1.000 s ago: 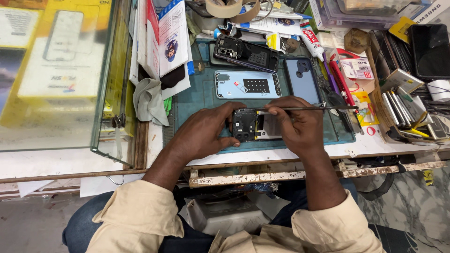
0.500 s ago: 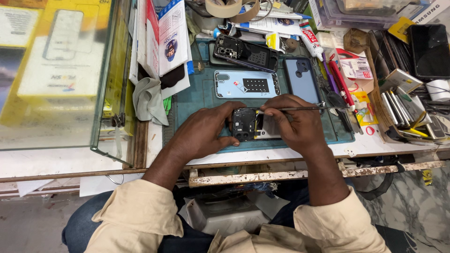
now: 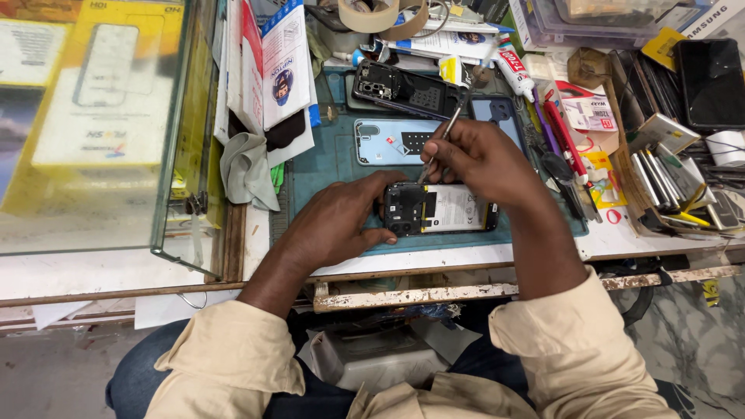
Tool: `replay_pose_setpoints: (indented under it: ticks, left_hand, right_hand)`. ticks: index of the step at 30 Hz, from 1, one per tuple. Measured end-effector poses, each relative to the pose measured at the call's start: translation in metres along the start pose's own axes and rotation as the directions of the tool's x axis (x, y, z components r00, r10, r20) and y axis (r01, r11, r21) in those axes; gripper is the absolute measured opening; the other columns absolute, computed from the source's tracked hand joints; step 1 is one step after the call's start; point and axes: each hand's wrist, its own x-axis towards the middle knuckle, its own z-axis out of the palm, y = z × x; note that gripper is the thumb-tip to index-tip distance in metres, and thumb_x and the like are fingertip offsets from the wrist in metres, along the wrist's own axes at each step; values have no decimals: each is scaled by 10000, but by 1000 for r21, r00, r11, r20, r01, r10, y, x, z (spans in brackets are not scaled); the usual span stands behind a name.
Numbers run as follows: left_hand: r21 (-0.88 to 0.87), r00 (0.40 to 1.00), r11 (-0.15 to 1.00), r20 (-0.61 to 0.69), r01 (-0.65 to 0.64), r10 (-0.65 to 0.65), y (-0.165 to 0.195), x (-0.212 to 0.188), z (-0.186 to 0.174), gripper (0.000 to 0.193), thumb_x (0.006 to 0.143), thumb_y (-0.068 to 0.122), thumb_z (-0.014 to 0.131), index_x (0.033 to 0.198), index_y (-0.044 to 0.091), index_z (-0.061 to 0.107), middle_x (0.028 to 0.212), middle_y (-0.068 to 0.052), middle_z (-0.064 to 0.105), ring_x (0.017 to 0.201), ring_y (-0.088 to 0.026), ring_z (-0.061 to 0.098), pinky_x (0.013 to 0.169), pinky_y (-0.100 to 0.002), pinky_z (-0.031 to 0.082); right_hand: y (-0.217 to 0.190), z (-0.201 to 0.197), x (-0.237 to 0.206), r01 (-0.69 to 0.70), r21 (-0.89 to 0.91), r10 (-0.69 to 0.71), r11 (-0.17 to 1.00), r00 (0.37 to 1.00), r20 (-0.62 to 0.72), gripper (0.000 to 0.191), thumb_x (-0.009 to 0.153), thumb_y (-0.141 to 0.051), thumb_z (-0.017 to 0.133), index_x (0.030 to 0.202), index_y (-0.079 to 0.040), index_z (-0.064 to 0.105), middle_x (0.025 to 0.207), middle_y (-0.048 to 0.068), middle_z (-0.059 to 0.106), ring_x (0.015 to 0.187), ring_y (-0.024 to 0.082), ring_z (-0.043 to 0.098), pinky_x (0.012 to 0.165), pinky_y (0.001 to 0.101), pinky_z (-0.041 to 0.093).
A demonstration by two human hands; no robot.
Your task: The person uses a screwdriver to remove screws from a disassembled smartphone, then uses a metal pry tool to lift and separate internal components. They handle the phone's back cover and internal parts while working at a cluttered repair bench.
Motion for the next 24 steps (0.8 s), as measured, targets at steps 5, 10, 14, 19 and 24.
replay_pose_setpoints:
  ticks: [5,10,14,19,24]
  left_hand:
    - [15,999,999,-31,-38,38,-3,-1,1,789,704,191,898,1385,123,505,1173,-166,717,1014,-358,712,834,-489,534]
    - [34,1000,999,-2,10,-9,-2,-1,2,791,711,201,892,1392,138,495,1202,-151,711,1060,-351,705,876,-485,533]
    - [44,1000,999,5,16,-16,-1,0,3,801,709,213,896,1396,146,491,1202,-153,707,1076,-354,695,882,-489,528]
    - [42,1000,999,-12,-16,17,-3,-1,4,812,706,198,898,1404,137,486,1217,-165,701,1080,-367,688,887,-492,528]
    - [59,999,998,-26,-26,27,-5,0,6,827,703,213,897,1412,135,478,1232,-166,695,1076,-369,687,890,-497,522]
  right_hand:
    - [4,-2,11,-38,70,32,997,996,87,233,1037,-263,641,966,-44,683,772,-4,710,673,63,631,627,229,516]
    - [4,-3,25,-137,63,125,988,977,173,253,1014,-296,655,964,-54,707,721,-4,678,655,71,634,587,227,493]
    - [-1,-3,30,-152,63,131,986,959,251,279,1010,-320,644,964,-53,711,725,-9,686,663,66,644,571,213,481]
    - [-8,0,33,-186,45,167,982,947,273,289,1006,-321,655,940,-45,711,702,-7,673,640,68,626,539,219,466]
    - [-9,1,33,-177,63,151,982,944,295,285,1003,-318,656,937,-48,715,697,-15,673,621,61,597,533,214,450]
